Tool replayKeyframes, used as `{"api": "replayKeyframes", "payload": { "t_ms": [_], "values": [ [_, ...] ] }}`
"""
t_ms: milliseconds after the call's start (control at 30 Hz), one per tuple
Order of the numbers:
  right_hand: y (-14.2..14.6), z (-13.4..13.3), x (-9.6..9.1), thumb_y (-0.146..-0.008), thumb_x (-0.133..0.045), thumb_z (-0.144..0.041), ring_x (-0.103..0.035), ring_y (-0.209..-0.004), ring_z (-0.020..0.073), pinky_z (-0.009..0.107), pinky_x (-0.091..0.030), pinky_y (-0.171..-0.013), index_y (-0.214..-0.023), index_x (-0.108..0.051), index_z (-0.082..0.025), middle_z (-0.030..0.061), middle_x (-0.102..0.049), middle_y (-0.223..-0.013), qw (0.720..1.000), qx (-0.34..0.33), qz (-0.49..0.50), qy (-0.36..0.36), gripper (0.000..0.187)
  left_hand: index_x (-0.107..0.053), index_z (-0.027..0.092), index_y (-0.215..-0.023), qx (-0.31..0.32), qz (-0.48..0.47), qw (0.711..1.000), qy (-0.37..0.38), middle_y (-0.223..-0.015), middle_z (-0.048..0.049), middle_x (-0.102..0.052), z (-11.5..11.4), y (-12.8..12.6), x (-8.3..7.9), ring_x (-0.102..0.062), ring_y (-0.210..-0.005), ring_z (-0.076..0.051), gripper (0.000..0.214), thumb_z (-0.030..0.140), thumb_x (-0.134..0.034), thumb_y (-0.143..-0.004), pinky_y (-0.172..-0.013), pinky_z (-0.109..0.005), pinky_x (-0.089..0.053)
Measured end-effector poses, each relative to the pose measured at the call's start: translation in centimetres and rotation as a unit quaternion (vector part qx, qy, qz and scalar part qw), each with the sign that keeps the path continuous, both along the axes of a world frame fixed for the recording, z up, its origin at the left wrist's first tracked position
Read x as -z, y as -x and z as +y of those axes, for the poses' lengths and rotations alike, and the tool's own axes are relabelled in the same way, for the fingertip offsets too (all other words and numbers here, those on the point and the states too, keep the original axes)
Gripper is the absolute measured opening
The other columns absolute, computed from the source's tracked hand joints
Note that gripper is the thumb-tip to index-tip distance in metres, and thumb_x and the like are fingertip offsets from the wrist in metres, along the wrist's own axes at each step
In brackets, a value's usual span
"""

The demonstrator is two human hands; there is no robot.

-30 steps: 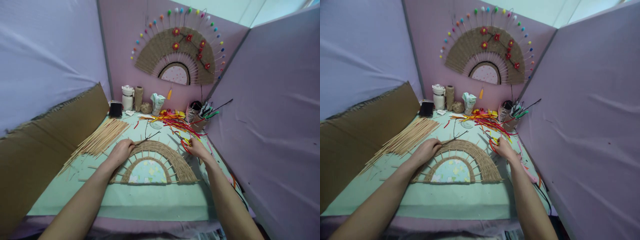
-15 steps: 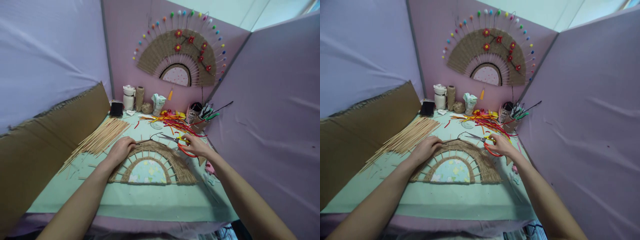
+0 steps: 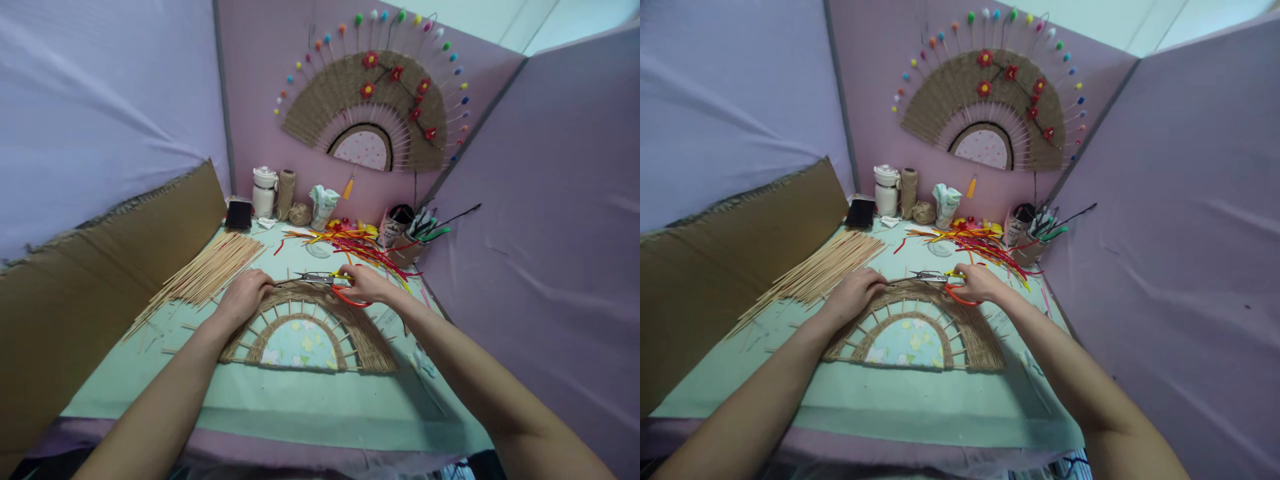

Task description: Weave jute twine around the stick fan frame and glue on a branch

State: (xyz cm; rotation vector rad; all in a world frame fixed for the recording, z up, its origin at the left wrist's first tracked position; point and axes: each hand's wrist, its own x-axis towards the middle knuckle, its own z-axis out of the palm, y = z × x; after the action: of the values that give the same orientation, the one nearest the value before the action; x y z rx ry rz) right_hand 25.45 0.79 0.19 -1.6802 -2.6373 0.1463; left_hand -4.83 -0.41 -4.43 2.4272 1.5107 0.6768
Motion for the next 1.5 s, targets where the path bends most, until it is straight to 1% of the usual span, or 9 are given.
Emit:
{"api": "replayKeyframes", "payload": {
  "t_ms": [200,400,633,767,900,1100,1300,1400,1500],
  "values": [
    [0.3,1.1,0.0,-0.079,-0.054,-0.047,-0.056,-0.068,0.0174,0.023,-0.03,-0.057,-0.104,-0.059,-0.018,0.0061,-0.066,-0.078,0.999,-0.003,-0.026,0.019,0.038,-0.068,0.018,-0.083,-0.001,0.007,1.0,-0.016,-0.085,-0.0076,-0.066,0.2,0.4,0.2,-0.058,-0.087,-0.023,0.022,0.025,-0.047,-0.087,-0.078,-0.034,-0.042],
    [0.6,1.3,0.0,-0.08,-0.051,-0.051,-0.058,-0.071,0.019,0.024,-0.031,-0.058,-0.105,-0.058,-0.018,0.0078,-0.067,-0.084,0.999,-0.021,-0.044,0.022,0.042,-0.068,0.018,-0.084,0.006,0.01,1.0,-0.026,-0.085,-0.0067,-0.067,0.1,-0.1,0.2,-0.058,-0.086,-0.022,0.02,0.024,-0.049,-0.087,-0.076,-0.034,-0.042],
    [0.9,1.5,1.4,-0.081,-0.049,-0.054,-0.061,-0.074,0.0207,0.025,-0.032,-0.056,-0.109,-0.055,-0.018,0.0104,-0.068,-0.09,0.996,-0.017,-0.085,0.032,0.046,-0.069,0.016,-0.082,0.015,0.022,0.999,-0.039,-0.082,-0.0078,-0.067,0.6,-0.4,0.6,-0.058,-0.084,-0.023,0.02,0.022,-0.05,-0.087,-0.076,-0.034,-0.042],
    [1.1,1.8,2.0,-0.084,-0.043,-0.056,-0.063,-0.078,0.0229,0.026,-0.034,-0.057,-0.103,-0.057,-0.019,0.0118,-0.068,-0.093,0.991,-0.031,-0.126,0.027,0.044,-0.069,0.016,-0.081,0.012,0.02,0.999,-0.04,-0.082,-0.0079,-0.067,1.0,-0.4,0.8,-0.059,-0.083,-0.023,0.02,0.022,-0.051,-0.086,-0.076,-0.034,-0.043],
    [1.4,1.8,2.3,-0.087,-0.04,-0.053,-0.064,-0.081,0.0249,0.028,-0.038,-0.06,-0.099,-0.059,-0.018,0.0131,-0.069,-0.092,0.986,-0.039,-0.159,0.024,0.042,-0.069,0.017,-0.081,0.004,0.017,0.999,-0.032,-0.082,-0.0075,-0.067,1.2,-0.5,1.0,-0.059,-0.084,-0.023,0.02,0.024,-0.051,-0.086,-0.078,-0.034,-0.043],
    [1.7,1.7,2.3,-0.088,-0.038,-0.051,-0.065,-0.084,0.0273,0.03,-0.042,-0.064,-0.1,-0.061,-0.017,0.0155,-0.069,-0.093,0.98,-0.046,-0.192,0.027,0.043,-0.07,0.018,-0.081,-0.002,0.03,0.999,-0.022,-0.081,-0.0072,-0.067,1.2,-0.7,1.2,-0.059,-0.084,-0.023,0.019,0.023,-0.052,-0.086,-0.077,-0.034,-0.042],
    [1.7,1.6,2.4,-0.09,-0.034,-0.048,-0.065,-0.085,0.0272,0.03,-0.042,-0.065,-0.099,-0.062,-0.016,0.0165,-0.069,-0.094,0.979,-0.035,-0.198,0.035,0.043,-0.07,0.018,-0.082,0.01,0.027,0.999,-0.017,-0.083,-0.0077,-0.068,1.3,-0.7,1.4,-0.059,-0.086,-0.023,0.019,0.022,-0.052,-0.085,-0.079,-0.033,-0.043],
    [1.2,1.9,2.1,-0.092,-0.032,-0.047,-0.065,-0.086,0.0262,0.03,-0.04,-0.065,-0.096,-0.062,-0.016,0.016,-0.069,-0.091,0.98,-0.017,-0.198,0.032,0.043,-0.07,0.018,-0.082,0.004,0.021,1.0,-0.015,-0.083,-0.0076,-0.068,1.2,-0.5,1.3,-0.059,-0.085,-0.022,0.02,0.022,-0.051,-0.086,-0.078,-0.033,-0.043],
    [0.6,1.8,1.6,-0.092,-0.033,-0.047,-0.064,-0.084,0.0248,0.028,-0.037,-0.064,-0.097,-0.061,-0.017,0.0145,-0.069,-0.089,0.983,0.017,-0.181,0.008,0.041,-0.07,0.018,-0.082,-0.002,0.015,1.0,-0.016,-0.084,-0.0079,-0.067,1.1,-0.5,1.1,-0.059,-0.085,-0.023,0.022,0.023,-0.049,-0.086,-0.078,-0.034,-0.043]
  ]
}}
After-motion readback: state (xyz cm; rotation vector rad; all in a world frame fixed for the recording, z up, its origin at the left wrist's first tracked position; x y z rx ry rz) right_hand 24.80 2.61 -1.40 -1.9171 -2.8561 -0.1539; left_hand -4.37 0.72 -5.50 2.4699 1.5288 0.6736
